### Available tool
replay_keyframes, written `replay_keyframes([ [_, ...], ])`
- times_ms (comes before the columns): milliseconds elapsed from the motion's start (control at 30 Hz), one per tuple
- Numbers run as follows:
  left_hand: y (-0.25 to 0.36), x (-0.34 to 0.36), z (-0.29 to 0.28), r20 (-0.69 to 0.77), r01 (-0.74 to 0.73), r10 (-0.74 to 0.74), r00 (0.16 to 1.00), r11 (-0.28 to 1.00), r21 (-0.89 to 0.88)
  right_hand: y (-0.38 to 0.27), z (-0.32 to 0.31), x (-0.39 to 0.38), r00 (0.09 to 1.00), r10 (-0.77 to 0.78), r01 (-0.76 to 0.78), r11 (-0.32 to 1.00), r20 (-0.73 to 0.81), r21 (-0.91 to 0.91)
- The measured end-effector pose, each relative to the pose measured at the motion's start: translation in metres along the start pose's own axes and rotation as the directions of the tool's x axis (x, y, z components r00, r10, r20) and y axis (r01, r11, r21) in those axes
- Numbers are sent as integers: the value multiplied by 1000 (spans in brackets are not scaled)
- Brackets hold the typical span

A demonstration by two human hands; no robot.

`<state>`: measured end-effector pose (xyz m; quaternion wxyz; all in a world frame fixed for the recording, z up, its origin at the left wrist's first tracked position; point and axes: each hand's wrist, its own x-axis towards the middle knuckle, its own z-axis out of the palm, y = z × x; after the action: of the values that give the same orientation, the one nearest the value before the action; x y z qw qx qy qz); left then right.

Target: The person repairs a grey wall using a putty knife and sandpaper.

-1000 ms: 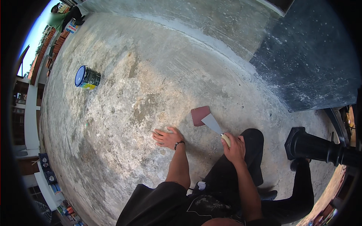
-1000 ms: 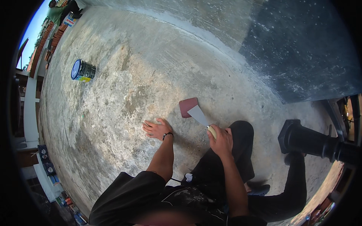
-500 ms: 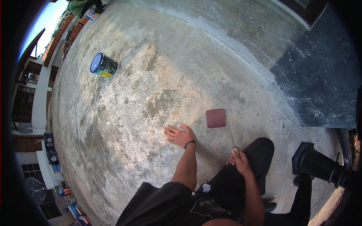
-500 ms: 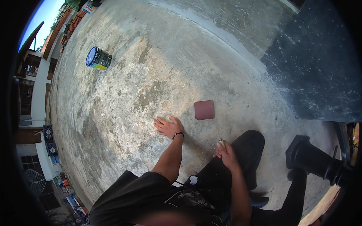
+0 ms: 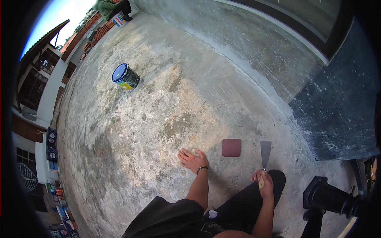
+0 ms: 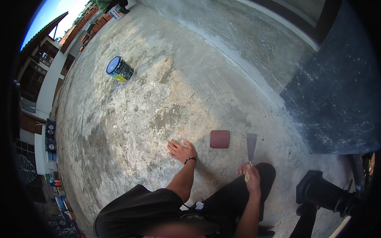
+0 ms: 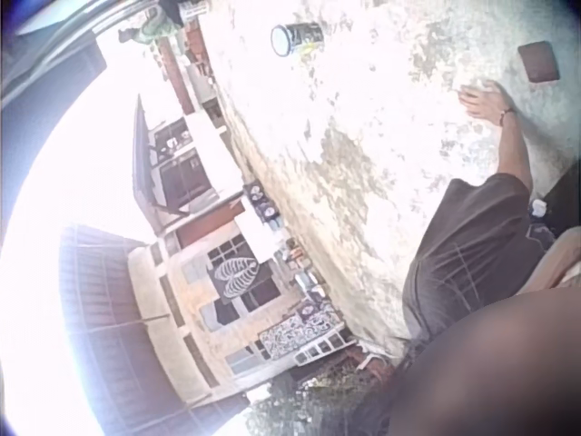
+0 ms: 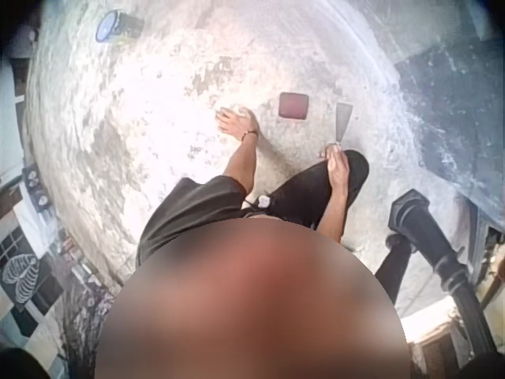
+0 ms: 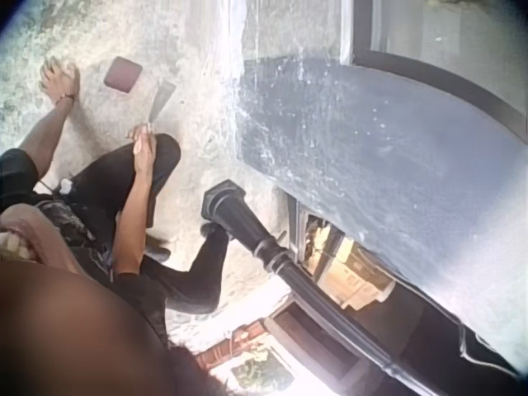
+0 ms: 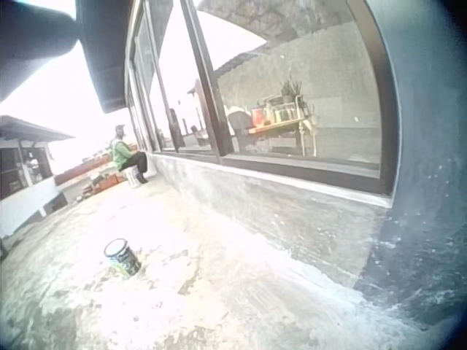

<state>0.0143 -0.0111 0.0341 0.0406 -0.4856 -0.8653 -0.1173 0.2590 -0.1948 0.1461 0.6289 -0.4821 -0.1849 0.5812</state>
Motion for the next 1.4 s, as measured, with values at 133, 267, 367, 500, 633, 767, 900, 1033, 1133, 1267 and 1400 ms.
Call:
replay_keyframes([
  [133, -1, -1, 3, -3, 29, -29, 1000, 997, -74, 19, -6, -13, 970, 109, -146, 976, 217, 161],
  [267, -7, 1, 2, 14, 36, -36, 999, 998, -48, -10, -41, 9, 983, 112, -145, 960, 144, 238],
  [367, 0, 1, -2, 18, 27, -26, 999, 998, -53, -32, -41, 14, 989, 123, -133, 983, 88, 123],
  [500, 4, -2, 0, 16, 28, -28, 999, 999, -46, -28, -41, 18, 996, 92, -92, 996, -2, -22],
  [633, -7, 7, -4, -17, 13, -13, 1000, 1000, -4, -15, 23, 12, 991, 47, -33, 993, 122, -116],
  [767, 1, 0, 7, 4, 15, -15, 1000, 1000, 5, 25, 7, 10, 987, 89, -109, 983, 137, 151],
  [900, -1, 3, 3, -23, 16, -16, 1000, 1000, 10, -6, -24, 14, 988, 113, -129, 978, 110, 162],
  [1033, -7, -1, 3, -10, 13, -13, 1000, 1000, 14, -44, -46, 7, 989, 63, -103, 941, -132, -322],
  [1133, 1, 3, 3, -6, 22, -22, 1000, 1000, -5, -62, -37, -7, 953, -11, -99, 933, -303, -346],
  [1267, 2, -3, 1, 41, 8, -6, 999, 999, -36, -56, -14, -18, 794, -180, 45, 970, -581, -238],
  [1400, -3, 3, -6, 23, 30, -29, 999, 999, -27, -38, -19, -22, 821, -225, 85, 957, -525, -277],
])
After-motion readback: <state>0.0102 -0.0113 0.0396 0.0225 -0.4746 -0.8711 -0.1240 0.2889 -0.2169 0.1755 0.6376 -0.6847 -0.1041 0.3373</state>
